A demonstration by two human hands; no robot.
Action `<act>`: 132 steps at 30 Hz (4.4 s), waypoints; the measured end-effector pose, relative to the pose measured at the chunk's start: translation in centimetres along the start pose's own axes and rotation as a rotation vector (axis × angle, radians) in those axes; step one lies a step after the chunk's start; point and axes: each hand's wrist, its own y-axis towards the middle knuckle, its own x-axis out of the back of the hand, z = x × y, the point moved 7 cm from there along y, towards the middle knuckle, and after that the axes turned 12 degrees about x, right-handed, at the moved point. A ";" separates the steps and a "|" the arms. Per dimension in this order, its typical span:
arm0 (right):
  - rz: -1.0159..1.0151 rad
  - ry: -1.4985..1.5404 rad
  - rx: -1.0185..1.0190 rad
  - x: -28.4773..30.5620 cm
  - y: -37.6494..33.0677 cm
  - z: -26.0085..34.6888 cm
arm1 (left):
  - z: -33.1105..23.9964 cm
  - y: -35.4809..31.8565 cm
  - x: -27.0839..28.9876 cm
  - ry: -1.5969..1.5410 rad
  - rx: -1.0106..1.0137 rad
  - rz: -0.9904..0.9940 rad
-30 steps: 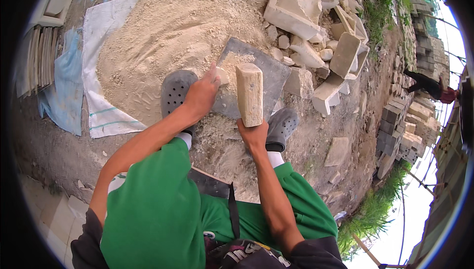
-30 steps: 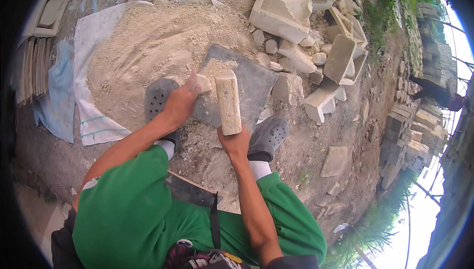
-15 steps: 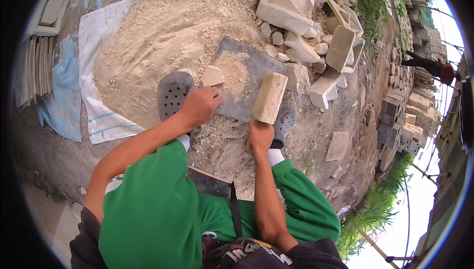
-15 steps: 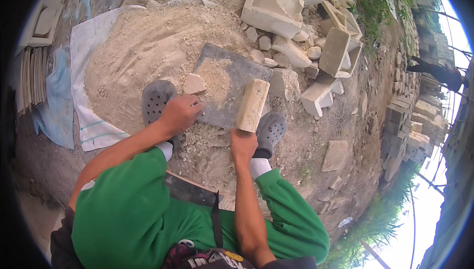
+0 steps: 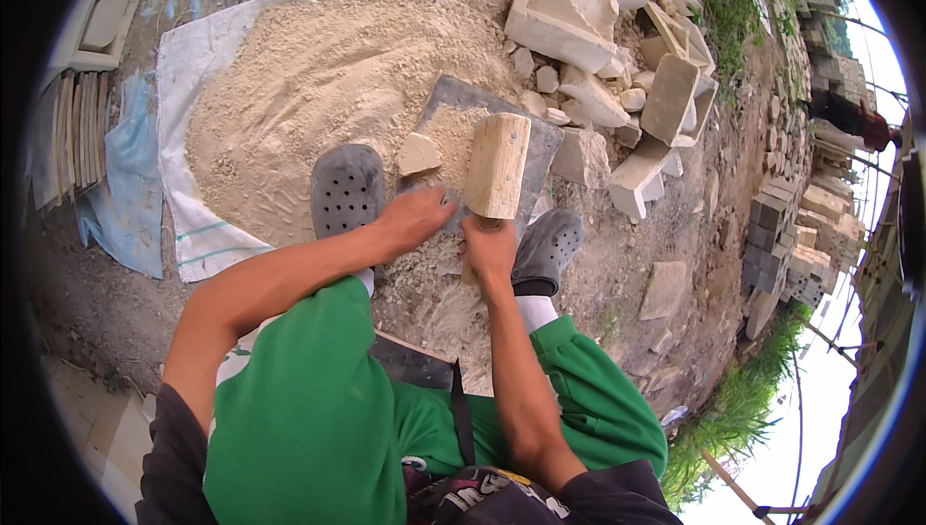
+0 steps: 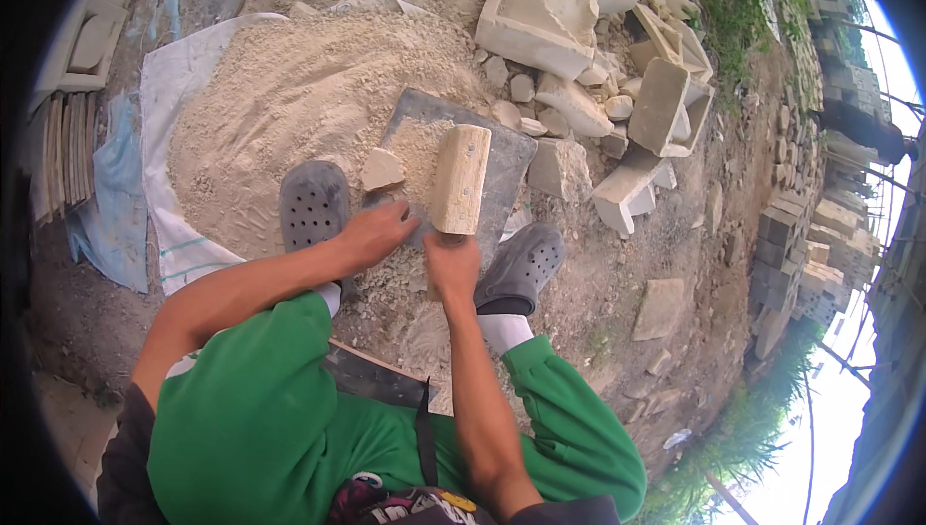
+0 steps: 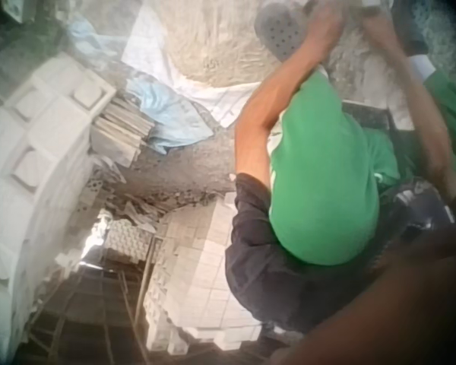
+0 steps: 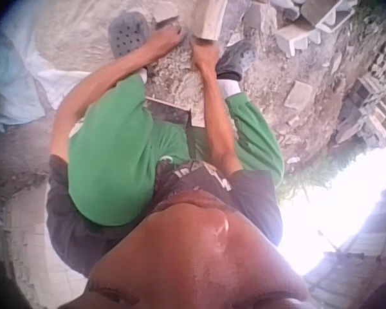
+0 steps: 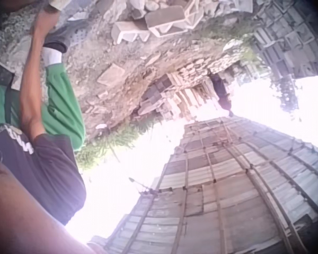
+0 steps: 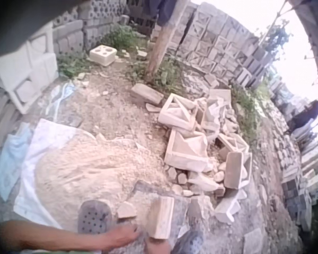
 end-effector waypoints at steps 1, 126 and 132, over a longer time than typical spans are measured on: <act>0.004 -0.003 0.002 0.6 -0.1 1.6 | -0.1 0.3 -0.1 0.015 -0.009 -0.011; 0.023 0.011 0.211 1.2 -1.7 8.1 | 5.4 2.2 6.8 -0.266 0.421 -0.181; 0.063 -0.293 0.209 -0.9 -0.4 5.0 | 4.9 2.3 7.1 -0.308 0.429 -0.152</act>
